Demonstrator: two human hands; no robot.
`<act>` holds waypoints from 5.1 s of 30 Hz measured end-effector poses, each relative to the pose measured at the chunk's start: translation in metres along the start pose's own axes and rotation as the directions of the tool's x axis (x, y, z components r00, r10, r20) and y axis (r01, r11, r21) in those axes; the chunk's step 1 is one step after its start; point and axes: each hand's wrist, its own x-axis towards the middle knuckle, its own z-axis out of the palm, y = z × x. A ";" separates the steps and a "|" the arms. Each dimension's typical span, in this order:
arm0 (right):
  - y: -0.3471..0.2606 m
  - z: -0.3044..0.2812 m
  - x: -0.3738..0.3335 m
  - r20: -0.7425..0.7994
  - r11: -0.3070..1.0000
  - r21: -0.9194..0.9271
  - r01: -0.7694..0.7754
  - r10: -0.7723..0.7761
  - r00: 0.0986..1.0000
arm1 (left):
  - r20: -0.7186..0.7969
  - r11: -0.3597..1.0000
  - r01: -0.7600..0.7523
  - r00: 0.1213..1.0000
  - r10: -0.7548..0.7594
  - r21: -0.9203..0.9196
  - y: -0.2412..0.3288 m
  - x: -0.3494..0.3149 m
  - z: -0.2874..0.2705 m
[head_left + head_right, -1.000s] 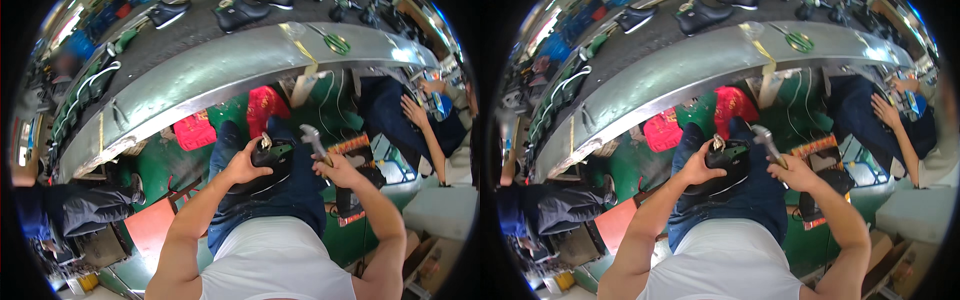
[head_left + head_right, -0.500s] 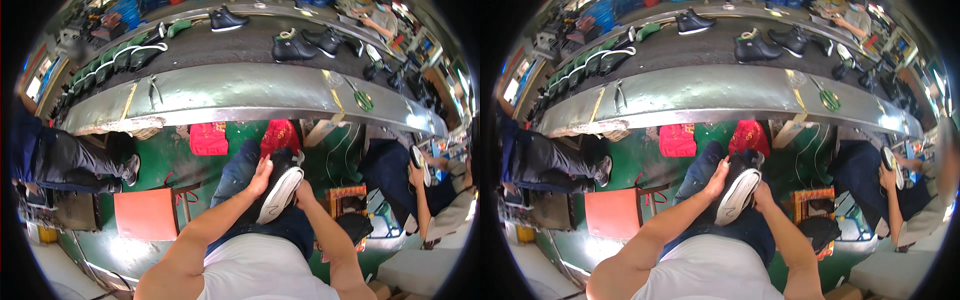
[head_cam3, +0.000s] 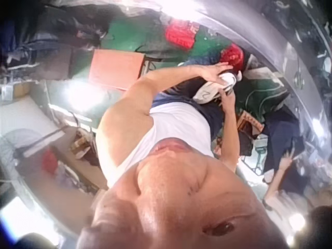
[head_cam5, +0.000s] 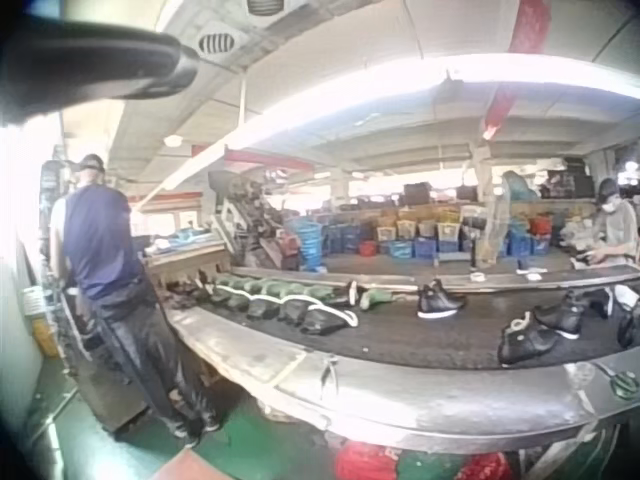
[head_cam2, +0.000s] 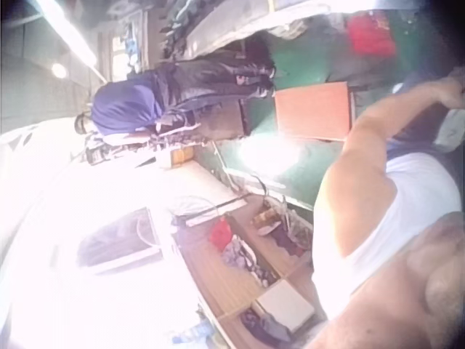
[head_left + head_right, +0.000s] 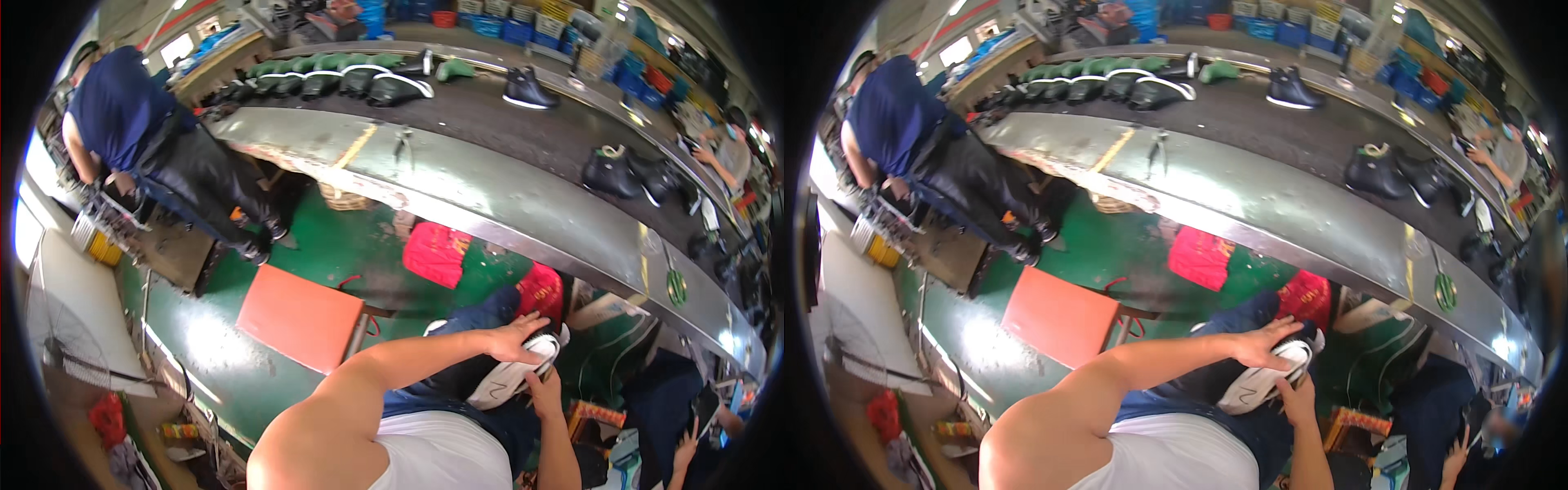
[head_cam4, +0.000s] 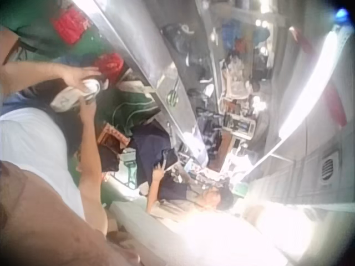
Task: Manufacturing shoes by trimming and assembling components on a production line.
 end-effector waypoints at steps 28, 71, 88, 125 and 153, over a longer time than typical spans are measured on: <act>0.018 0.000 -0.002 0.075 0.943 0.280 -0.180 0.166 0.983 | -0.698 -0.072 -0.733 0.669 -0.256 -0.676 0.004 -0.084 -0.247; -0.005 0.002 -0.018 -0.147 0.975 0.175 -0.133 0.160 0.976 | -0.200 -0.046 -0.219 0.945 -0.261 -0.975 0.064 0.157 -0.137; 0.012 -0.016 -0.024 -0.187 0.960 0.239 -0.144 0.191 0.963 | 0.351 -0.043 0.349 0.935 -0.060 -0.936 0.142 0.261 0.081; 0.020 -0.032 -0.023 -0.173 0.919 0.357 -0.166 0.239 0.955 | 0.339 0.633 0.442 0.896 -0.285 -0.636 0.037 0.210 0.029; 0.026 -0.027 -0.010 -0.155 0.916 0.361 -0.178 0.247 0.957 | 0.305 0.040 0.316 0.937 -0.173 -0.948 0.116 0.245 0.056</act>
